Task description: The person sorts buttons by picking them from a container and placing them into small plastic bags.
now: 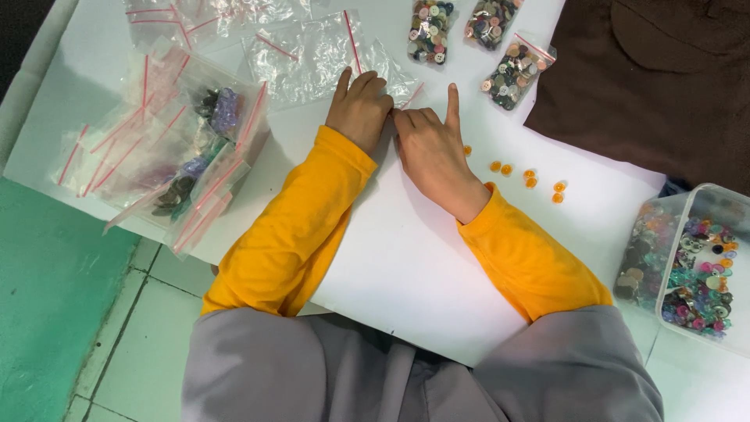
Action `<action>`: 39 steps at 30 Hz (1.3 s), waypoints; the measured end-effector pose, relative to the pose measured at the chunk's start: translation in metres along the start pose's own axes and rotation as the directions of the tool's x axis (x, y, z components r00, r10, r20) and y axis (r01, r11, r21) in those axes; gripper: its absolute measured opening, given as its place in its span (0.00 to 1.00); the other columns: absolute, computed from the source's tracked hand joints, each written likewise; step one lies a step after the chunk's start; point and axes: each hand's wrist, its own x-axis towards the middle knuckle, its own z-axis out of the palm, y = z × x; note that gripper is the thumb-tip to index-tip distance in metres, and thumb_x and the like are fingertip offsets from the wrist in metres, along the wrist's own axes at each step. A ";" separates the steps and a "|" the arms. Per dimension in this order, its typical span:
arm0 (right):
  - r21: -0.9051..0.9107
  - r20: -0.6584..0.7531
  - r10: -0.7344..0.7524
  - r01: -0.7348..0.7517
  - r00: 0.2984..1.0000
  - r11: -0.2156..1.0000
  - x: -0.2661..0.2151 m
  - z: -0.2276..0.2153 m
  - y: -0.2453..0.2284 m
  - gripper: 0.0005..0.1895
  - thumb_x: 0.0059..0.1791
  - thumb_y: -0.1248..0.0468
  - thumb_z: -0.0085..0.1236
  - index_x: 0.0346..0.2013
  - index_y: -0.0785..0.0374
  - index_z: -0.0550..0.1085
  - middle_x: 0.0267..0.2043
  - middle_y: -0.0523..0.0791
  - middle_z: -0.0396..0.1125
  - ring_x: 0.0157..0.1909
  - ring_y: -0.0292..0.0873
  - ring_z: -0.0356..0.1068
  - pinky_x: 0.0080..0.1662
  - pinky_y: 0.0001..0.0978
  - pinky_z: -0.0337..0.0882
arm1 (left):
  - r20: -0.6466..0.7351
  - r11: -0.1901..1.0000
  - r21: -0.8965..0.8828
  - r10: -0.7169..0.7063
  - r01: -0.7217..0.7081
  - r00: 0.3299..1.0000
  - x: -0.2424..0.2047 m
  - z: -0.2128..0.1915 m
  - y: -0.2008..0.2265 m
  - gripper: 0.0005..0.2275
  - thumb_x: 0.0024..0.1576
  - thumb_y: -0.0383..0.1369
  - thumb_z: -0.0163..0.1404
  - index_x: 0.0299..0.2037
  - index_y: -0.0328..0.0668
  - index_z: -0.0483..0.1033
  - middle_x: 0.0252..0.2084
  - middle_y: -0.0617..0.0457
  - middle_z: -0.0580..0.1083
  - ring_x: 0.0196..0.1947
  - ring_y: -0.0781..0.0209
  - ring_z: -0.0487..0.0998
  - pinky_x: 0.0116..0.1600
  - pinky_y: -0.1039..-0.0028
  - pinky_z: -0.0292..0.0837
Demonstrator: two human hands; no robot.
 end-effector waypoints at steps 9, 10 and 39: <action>0.178 -0.166 0.126 -0.096 0.978 0.979 0.007 -0.017 0.012 0.14 0.51 0.61 0.67 0.50 0.61 0.76 0.53 0.50 0.68 0.52 0.53 0.69 0.71 0.65 0.41 | -0.189 0.998 0.023 0.068 -0.065 0.980 0.022 -0.054 0.012 0.03 0.53 0.26 0.56 0.34 0.44 0.77 0.46 0.52 0.77 0.48 0.52 0.77 0.62 0.55 0.64; 0.178 -0.165 0.129 -0.099 0.978 0.979 0.009 -0.031 0.016 0.14 0.51 0.61 0.67 0.50 0.61 0.76 0.53 0.50 0.68 0.52 0.53 0.69 0.71 0.65 0.41 | -0.189 0.998 0.022 0.070 -0.067 0.980 0.027 -0.072 0.017 0.03 0.53 0.26 0.56 0.34 0.44 0.77 0.46 0.52 0.77 0.48 0.52 0.77 0.62 0.55 0.64; 0.702 0.117 0.207 -0.228 0.971 0.674 0.005 -0.137 0.075 0.07 0.51 0.61 0.74 0.37 0.58 0.82 0.32 0.38 0.74 0.34 0.33 0.68 0.42 0.25 0.70 | 0.355 0.108 -0.883 -0.483 0.457 0.800 0.037 -0.123 0.073 0.07 0.58 0.37 0.58 0.37 0.45 0.74 0.35 0.57 0.76 0.21 0.74 0.70 0.14 0.82 0.69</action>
